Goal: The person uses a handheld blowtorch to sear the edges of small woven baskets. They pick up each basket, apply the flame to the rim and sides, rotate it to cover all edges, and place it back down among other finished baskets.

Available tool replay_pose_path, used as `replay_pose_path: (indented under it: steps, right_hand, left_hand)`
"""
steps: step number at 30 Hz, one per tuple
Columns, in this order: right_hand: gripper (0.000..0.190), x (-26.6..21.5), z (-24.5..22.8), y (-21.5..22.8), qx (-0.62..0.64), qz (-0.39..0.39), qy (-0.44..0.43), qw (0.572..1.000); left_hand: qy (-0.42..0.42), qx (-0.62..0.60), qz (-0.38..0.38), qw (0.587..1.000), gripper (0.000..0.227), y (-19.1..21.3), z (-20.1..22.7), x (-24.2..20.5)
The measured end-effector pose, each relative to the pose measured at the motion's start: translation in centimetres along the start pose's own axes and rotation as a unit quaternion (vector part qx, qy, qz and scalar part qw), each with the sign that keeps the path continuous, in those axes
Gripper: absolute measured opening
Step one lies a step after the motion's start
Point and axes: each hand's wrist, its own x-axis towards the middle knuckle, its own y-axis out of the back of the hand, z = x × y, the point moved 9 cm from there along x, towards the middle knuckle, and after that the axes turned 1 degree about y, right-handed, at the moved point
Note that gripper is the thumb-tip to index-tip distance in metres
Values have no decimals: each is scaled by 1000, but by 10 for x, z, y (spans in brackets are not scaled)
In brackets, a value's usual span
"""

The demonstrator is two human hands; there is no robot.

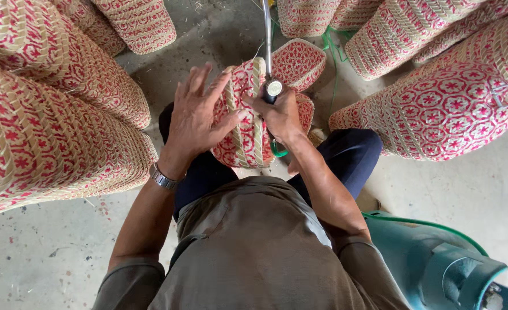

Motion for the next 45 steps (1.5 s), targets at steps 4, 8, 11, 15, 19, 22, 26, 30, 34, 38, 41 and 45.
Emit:
replay_pose_path:
  steps: [4, 8, 11, 15, 19, 22, 26, 30, 34, 38, 41, 45]
  right_hand:
    - [28, 15, -23, -16, 55, -9, 71, 996]
    - [27, 22, -24, -24, 146, 5, 45, 988]
    - [27, 26, -24, -26, 176, 8, 48, 983]
    - [28, 24, -30, -25, 103, 11, 78, 992]
    - [22, 13, -27, -26, 28, -4, 39, 999]
    - [23, 2, -29, -24, -62, -9, 62, 996]
    - [24, -25, -14, -18, -190, -16, 33, 981]
    - [25, -54, -19, -13, -204, 21, 179, 962]
    - [22, -65, 25, 10, -66, -5, -11, 998]
    - [21, -82, 35, 23, -60, 29, -62, 996]
    - [21, -87, 41, 32, -54, 52, -99, 992]
    - [24, -93, 32, 39, -52, 70, -37, 995]
  left_hand:
    - [38, 49, -18, 998, 100, -3, -3, 7]
    - [145, 19, 51, 988, 116, 9, -18, -7]
    - [115, -55, 108, 986, 106, 17, -27, -8]
    - [138, -138, 122, 973, 91, 3, -37, -9]
    - [151, -270, 131, 942, 69, -23, -45, -9]
    - [137, -237, 149, 950, 65, -45, -48, -8]
    - [151, -194, 121, 962, 64, -96, -69, -6]
    - [4, -27, 71, 997, 57, -150, -59, -8]
    - [155, -160, -55, 973, 83, -189, -53, -25]
    - [153, -328, -62, 930, 87, -184, -30, -35]
    - [212, -300, -82, 926, 92, -190, -32, -40]
    - [186, -293, -55, 936, 97, -182, -26, -36]
